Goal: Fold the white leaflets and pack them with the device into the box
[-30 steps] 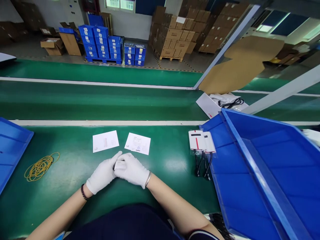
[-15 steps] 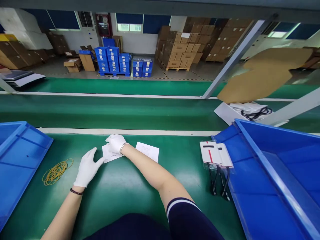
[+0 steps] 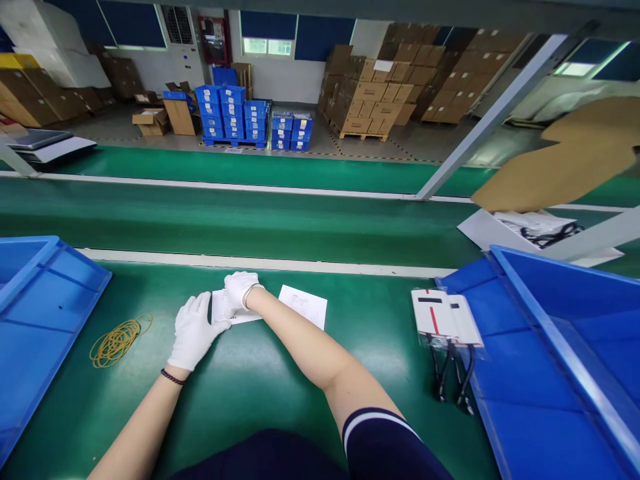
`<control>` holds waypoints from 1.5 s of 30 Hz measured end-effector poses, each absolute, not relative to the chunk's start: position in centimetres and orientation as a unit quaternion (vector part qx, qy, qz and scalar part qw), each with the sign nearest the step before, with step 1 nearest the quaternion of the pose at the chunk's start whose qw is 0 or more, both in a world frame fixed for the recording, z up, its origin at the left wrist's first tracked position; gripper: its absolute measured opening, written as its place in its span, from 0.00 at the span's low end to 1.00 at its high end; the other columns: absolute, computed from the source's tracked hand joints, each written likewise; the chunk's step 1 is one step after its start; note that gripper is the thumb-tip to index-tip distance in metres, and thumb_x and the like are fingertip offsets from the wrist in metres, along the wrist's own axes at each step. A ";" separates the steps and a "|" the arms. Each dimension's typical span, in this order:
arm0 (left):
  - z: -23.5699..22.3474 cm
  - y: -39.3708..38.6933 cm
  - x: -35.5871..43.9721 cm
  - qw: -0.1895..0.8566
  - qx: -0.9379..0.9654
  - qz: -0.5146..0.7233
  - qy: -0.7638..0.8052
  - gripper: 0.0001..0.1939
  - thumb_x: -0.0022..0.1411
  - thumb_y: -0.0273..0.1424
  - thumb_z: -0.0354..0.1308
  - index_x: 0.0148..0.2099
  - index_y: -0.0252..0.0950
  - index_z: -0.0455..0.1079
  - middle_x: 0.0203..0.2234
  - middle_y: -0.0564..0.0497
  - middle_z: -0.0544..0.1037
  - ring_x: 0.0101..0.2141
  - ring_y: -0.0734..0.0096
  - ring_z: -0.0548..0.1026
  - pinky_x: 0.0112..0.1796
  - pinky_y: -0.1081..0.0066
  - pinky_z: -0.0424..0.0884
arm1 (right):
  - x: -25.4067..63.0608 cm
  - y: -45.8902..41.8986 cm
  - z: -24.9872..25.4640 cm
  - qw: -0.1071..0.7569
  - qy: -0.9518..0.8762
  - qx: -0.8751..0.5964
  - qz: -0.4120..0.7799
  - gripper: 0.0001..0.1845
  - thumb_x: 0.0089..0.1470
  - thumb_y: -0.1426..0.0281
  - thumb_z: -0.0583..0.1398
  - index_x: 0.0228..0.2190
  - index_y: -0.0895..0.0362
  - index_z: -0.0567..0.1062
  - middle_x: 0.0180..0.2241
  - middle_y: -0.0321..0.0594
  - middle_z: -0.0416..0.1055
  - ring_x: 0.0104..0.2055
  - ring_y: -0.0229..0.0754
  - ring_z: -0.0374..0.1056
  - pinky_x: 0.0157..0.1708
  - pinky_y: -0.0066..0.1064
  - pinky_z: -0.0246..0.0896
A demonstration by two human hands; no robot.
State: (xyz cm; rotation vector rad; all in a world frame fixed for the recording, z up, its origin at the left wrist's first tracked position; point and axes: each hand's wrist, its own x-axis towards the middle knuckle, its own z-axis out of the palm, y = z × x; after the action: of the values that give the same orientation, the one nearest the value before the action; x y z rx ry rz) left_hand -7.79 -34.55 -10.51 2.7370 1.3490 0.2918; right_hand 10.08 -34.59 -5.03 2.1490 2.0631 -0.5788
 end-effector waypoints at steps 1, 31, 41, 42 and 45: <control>-10.5 -34.6 -7.8 0.040 0.892 0.095 0.441 0.40 0.56 0.47 0.62 0.65 0.30 0.58 0.60 0.36 0.65 0.61 0.44 0.58 0.58 0.52 0.53 | 9.8 -34.6 -4.8 0.066 0.681 0.709 -0.169 0.38 0.32 0.57 0.77 0.43 0.61 0.73 0.42 0.53 0.69 0.42 0.59 0.70 0.37 0.44 0.71; -8.2 -27.0 1.7 0.047 0.878 0.141 0.454 0.33 0.59 0.45 0.59 0.61 0.30 0.61 0.56 0.34 0.68 0.59 0.44 0.59 0.57 0.50 0.53 | 20.2 -33.6 -5.4 -0.153 0.549 0.808 -0.150 0.35 0.52 0.60 0.67 0.58 0.57 0.65 0.56 0.55 0.63 0.60 0.60 0.56 0.58 0.53 0.51; -8.4 -25.3 3.1 0.309 0.809 0.228 0.445 0.49 0.57 0.37 0.63 0.70 0.25 0.40 0.57 0.30 0.67 0.58 0.49 0.64 0.56 0.56 0.61 | 23.0 -31.7 -6.8 -0.401 0.499 0.692 -0.333 0.24 0.56 0.74 0.62 0.54 0.59 0.68 0.50 0.45 0.71 0.49 0.45 0.70 0.45 0.29 0.69; -8.3 -25.4 3.2 0.356 0.793 0.235 0.435 0.48 0.59 0.37 0.62 0.70 0.25 0.39 0.55 0.32 0.70 0.55 0.53 0.69 0.54 0.60 0.65 | 22.9 -32.1 -7.0 -0.416 0.493 0.676 -0.357 0.24 0.57 0.74 0.60 0.55 0.60 0.66 0.49 0.45 0.72 0.47 0.45 0.71 0.42 0.30 0.71; -7.7 -26.5 3.5 0.476 0.745 0.249 0.394 0.33 0.61 0.36 0.59 0.65 0.29 0.58 0.49 0.38 0.76 0.49 0.57 0.75 0.50 0.64 0.71 | 22.3 -33.6 -6.9 -0.443 0.466 0.657 -0.394 0.24 0.59 0.74 0.59 0.56 0.61 0.64 0.48 0.47 0.72 0.44 0.45 0.72 0.37 0.31 0.73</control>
State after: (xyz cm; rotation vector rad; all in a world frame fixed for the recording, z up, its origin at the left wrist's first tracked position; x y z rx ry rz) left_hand 3.46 -26.53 -7.70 1.8220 0.9640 0.6094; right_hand 22.33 -33.62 -6.93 2.9752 2.1102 -1.7832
